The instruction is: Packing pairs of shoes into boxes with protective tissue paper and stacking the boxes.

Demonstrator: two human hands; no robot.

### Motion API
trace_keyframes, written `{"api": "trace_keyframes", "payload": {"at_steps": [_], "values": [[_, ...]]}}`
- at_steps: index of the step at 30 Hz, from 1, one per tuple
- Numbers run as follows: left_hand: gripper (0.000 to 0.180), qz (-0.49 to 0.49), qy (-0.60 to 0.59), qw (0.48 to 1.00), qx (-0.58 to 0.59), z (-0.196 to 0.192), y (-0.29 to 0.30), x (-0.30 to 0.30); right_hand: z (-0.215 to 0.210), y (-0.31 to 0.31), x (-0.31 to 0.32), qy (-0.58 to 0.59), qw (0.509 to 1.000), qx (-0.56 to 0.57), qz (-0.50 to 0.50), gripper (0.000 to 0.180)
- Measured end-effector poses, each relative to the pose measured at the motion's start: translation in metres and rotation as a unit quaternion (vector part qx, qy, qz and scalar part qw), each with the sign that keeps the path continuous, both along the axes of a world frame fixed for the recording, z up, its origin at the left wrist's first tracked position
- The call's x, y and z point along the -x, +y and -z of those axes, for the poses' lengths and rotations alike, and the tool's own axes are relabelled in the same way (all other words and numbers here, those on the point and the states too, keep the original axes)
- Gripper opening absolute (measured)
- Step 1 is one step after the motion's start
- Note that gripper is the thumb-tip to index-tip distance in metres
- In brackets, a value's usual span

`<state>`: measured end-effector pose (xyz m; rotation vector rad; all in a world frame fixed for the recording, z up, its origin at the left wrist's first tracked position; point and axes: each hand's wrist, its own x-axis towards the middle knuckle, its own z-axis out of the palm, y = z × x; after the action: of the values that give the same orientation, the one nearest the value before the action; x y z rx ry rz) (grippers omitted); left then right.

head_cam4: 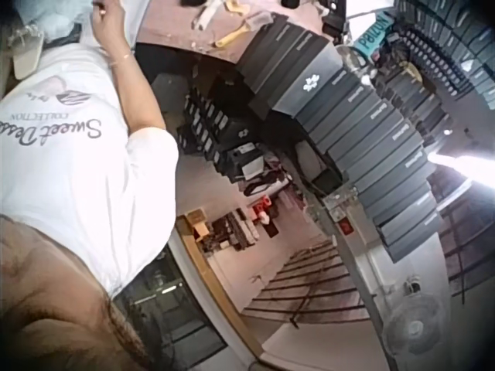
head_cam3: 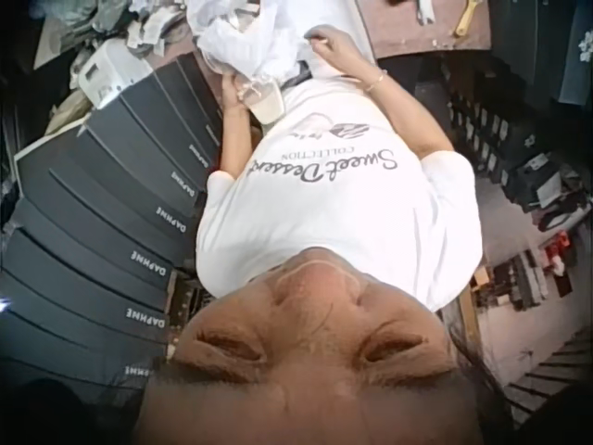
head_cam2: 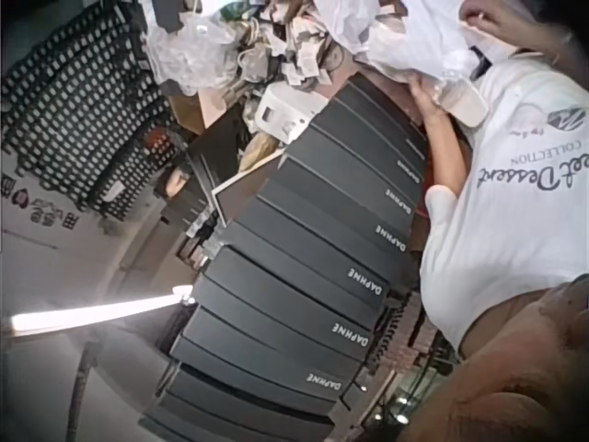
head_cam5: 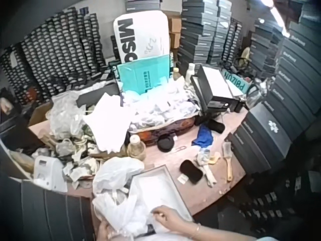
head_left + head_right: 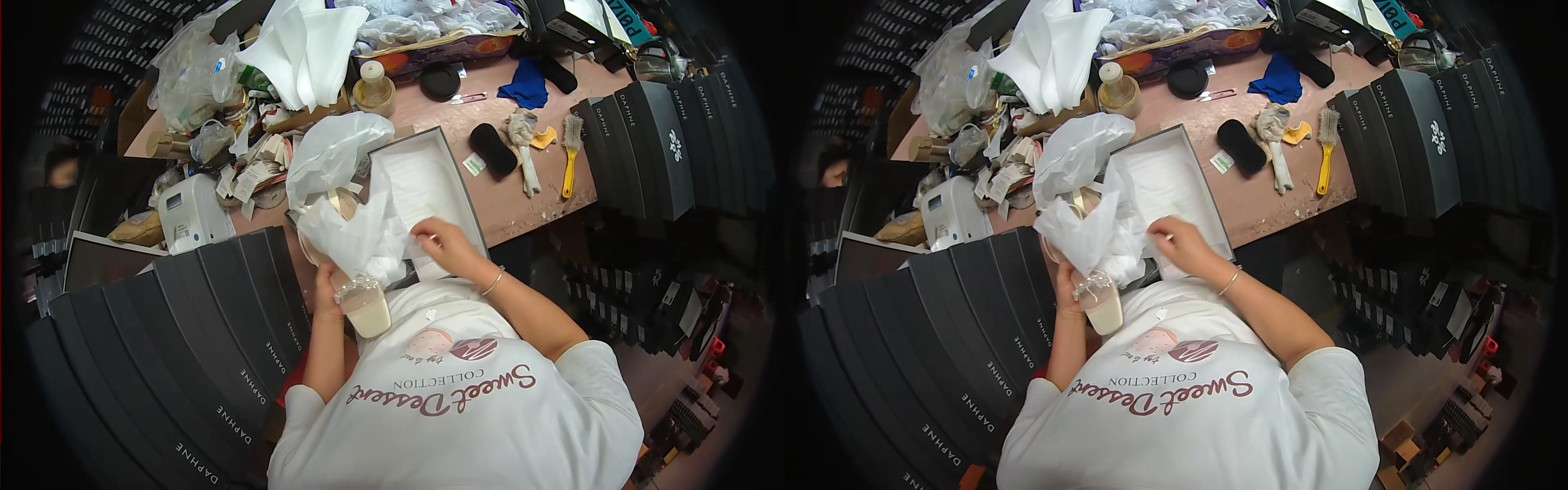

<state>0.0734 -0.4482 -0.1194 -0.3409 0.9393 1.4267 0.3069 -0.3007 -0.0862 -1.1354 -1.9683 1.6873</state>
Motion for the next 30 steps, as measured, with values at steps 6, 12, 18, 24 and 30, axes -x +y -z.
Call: {"api": "trace_keyframes", "payload": {"at_steps": [6,12,18,24,30], "values": [[0.037,0.003,-0.041,0.996,-0.08,0.011,0.003,0.026,0.043,0.013,-0.005,-0.218,0.932,-0.25,-0.15,0.078],[0.037,-0.051,0.046,0.997,-0.046,-0.01,0.002,0.033,0.08,0.009,-0.011,-0.311,0.907,-0.24,-0.154,0.071],[0.039,-0.062,0.053,0.992,-0.094,-0.023,-0.005,0.04,0.02,0.02,0.0,-0.031,0.996,-0.077,-0.034,0.076],[0.042,0.018,-0.02,0.996,-0.09,-0.052,0.048,-0.03,-0.025,0.023,0.033,0.106,0.986,-0.084,-0.097,0.085],[0.038,0.098,0.079,0.983,-0.135,-0.045,0.058,-0.046,0.021,0.046,-0.013,-0.093,0.971,-0.222,0.001,0.046]]}}
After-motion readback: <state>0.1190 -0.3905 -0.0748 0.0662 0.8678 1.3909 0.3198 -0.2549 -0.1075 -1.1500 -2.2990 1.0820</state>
